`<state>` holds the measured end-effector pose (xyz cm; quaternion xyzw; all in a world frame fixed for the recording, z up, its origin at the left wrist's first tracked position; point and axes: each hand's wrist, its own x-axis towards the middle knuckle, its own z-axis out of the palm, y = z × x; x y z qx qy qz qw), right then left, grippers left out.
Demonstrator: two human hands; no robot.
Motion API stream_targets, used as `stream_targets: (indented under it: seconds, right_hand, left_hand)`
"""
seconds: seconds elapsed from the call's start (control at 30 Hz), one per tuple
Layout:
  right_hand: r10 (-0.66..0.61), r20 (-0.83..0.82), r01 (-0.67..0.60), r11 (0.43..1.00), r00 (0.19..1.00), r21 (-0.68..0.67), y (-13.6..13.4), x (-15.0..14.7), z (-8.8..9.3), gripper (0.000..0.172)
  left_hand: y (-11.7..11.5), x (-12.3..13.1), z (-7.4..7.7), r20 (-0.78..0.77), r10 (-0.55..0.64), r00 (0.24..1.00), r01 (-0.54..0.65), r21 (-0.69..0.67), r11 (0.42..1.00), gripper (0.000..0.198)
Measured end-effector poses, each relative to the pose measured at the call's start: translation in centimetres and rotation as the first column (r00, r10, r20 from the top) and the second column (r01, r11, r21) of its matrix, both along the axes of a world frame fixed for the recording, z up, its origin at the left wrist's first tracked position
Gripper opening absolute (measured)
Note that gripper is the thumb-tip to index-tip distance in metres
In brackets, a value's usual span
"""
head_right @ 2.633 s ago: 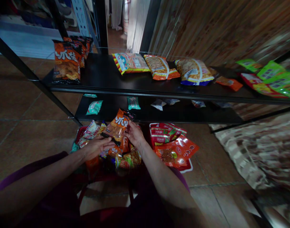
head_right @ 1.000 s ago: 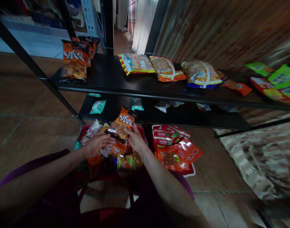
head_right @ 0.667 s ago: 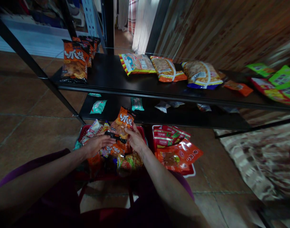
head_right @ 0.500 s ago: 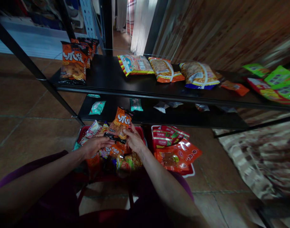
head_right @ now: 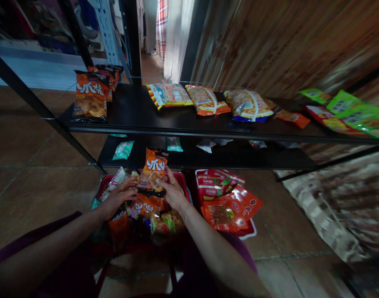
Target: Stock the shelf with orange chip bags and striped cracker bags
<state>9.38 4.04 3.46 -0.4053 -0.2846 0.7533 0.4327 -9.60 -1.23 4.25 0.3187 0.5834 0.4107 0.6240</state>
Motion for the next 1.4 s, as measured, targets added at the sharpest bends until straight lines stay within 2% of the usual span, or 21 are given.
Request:
stream_targets:
  seconds: [0.13, 0.27, 0.33, 0.4, 0.47, 0.57, 0.73, 0.87, 1.03, 1.13, 1.4]
  right_hand:
    - [0.056, 0.083, -0.063, 0.994, 0.995, 0.088, -0.2, -0.1, 0.1, 0.078]
    - [0.157, 0.158, -0.188, 0.961, 0.975, 0.203, -0.6, 0.0, -0.1, 0.074]
    - [0.197, 0.204, -0.240, 0.948, 0.959, 0.209, -0.9, 0.2, -0.1, 0.074]
    - [0.226, 0.236, -0.276, 0.939, 0.945, 0.205, -1.1, 0.3, 0.0, 0.073]
    - [0.263, 0.237, -0.311, 0.929, 0.935, 0.198, -1.3, 0.3, 0.1, 0.070]
    - [0.313, 0.219, -0.354, 0.916, 0.924, 0.187, -1.4, 0.2, 0.3, 0.063]
    - [0.322, 0.189, -0.350, 0.926, 0.928, 0.142, -1.4, 0.0, 0.2, 0.065]
    - [0.293, 0.136, -0.305, 0.949, 0.946, 0.077, -1.6, -0.2, 0.2, 0.067]
    - [0.242, 0.145, -0.246, 0.969, 0.959, 0.016, -2.0, -0.3, 0.2, 0.052]
    - [0.251, 0.162, -0.257, 0.966, 0.954, 0.015, -2.2, -0.2, 0.0, 0.048]
    - [0.221, 0.170, -0.221, 0.975, 0.960, -0.019, -1.8, -0.2, -0.5, 0.055]
  left_hand:
    - [1.4, -0.4, -0.1, -0.101, 0.122, 0.987, -0.104, 0.168, 0.980, 0.060]
    - [3.0, -1.0, 0.1, -0.137, 0.273, 0.952, -0.207, 0.368, 0.907, 0.055]
    - [3.6, -1.4, 0.3, -0.123, 0.331, 0.936, -0.257, 0.406, 0.877, 0.053]
    - [3.9, -1.7, 0.4, -0.077, 0.332, 0.940, -0.282, 0.371, 0.885, 0.055]
    - [3.9, -2.0, 0.7, -0.002, 0.285, 0.959, -0.272, 0.290, 0.918, 0.058]
    - [3.8, -2.1, 1.2, 0.107, 0.241, 0.965, -0.257, 0.181, 0.949, 0.053]
    - [3.9, -2.3, 1.5, 0.193, 0.290, 0.937, -0.309, 0.077, 0.948, 0.039]
    - [4.3, -2.4, 1.4, 0.220, 0.371, 0.902, -0.395, 0.074, 0.916, 0.036]
    - [4.6, -2.9, 1.1, 0.232, 0.486, 0.843, -0.505, 0.027, 0.863, 0.035]
    - [4.6, -3.1, 0.9, 0.224, 0.537, 0.814, -0.555, 0.023, 0.832, 0.033]
    - [4.5, -3.2, 1.1, 0.271, 0.589, 0.762, -0.601, -0.045, 0.798, 0.025]
